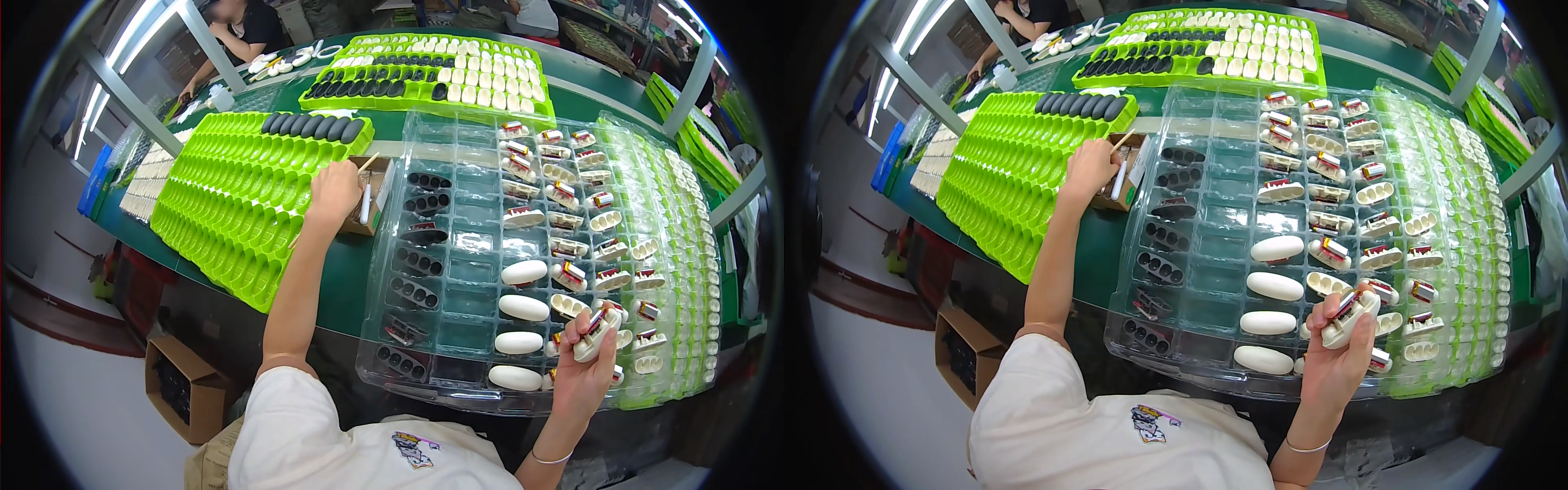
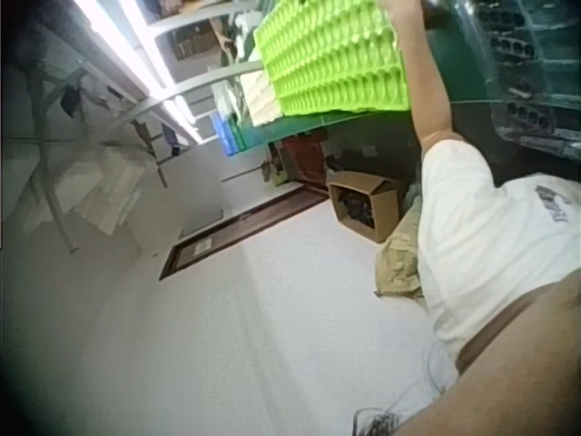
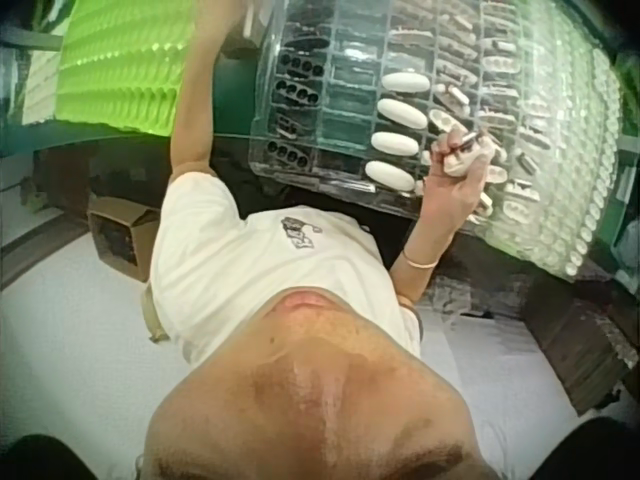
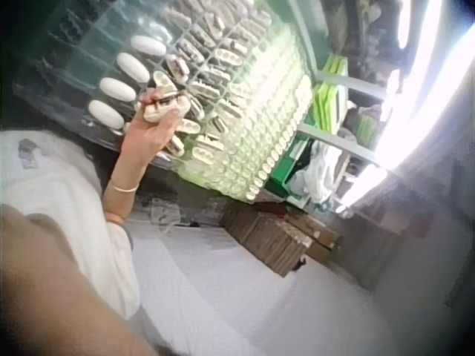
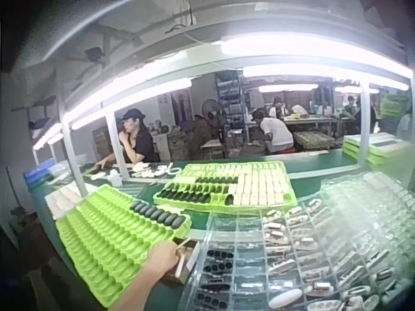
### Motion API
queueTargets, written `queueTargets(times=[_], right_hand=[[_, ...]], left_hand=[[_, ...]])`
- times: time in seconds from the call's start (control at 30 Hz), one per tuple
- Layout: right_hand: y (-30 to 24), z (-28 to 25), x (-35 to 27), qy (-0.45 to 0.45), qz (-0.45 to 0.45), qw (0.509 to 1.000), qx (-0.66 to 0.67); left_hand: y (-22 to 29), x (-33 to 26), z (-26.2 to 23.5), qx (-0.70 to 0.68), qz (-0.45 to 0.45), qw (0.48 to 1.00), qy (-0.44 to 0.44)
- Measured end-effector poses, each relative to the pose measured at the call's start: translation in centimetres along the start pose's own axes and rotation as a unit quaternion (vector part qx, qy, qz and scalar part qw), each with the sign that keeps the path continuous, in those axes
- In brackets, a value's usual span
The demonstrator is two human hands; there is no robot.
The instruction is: The person assembles small electronic devices by inserting batteries into white plastic casings using a wooden stick. They pick up a casing, place a battery inside, and use the stick to adjust the battery's position before placing the completed unit into a clear plastic tray.
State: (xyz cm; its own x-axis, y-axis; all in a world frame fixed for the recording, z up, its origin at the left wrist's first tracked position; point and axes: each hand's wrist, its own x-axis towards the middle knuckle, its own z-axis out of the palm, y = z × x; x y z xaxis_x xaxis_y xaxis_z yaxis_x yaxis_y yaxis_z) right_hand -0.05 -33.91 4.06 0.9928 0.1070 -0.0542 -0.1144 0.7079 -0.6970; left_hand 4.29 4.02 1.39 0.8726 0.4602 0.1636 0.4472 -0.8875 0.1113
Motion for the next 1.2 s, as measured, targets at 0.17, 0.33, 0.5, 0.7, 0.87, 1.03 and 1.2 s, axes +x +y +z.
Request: queueTargets(times=[0.17,0.33,0.5,0.7,0.87,1.03,1.2], right_hand=[[0.0,0.1,0.0,0.007,-0.001,1.000,-0.002],[0.0,-0.1,0.0,0.010,0.002,1.000,0.002],[-0.1,-0.1,0.0,0.018,0.000,1.000,-0.002],[0.1,-0.1,-0.1,0.019,0.002,1.000,0.006],[0.1,0.0,-0.1,0.011,0.008,1.000,0.019],[-0.2,-0.5,0.3,0.022,-0.002,0.999,0.048],[0.5,0.7,0.9,0.092,-0.057,0.986,0.129]], left_hand=[[0.3,-0.4,-0.4,0.022,0.005,1.000,-0.005],[-0.4,-0.9,0.1,-0.007,0.027,0.998,0.063],[-0.9,-1.0,-1.0,-0.066,0.043,0.993,0.090],[0.1,-1.1,-3.7,-0.093,0.042,0.993,0.065],[5.2,-1.4,-5.9,-0.173,0.015,0.977,0.126],[12.9,-2.6,-7.4,-0.304,0.196,0.931,0.051],[18.7,-8.0,-8.3,-0.414,0.456,0.757,-0.218]])
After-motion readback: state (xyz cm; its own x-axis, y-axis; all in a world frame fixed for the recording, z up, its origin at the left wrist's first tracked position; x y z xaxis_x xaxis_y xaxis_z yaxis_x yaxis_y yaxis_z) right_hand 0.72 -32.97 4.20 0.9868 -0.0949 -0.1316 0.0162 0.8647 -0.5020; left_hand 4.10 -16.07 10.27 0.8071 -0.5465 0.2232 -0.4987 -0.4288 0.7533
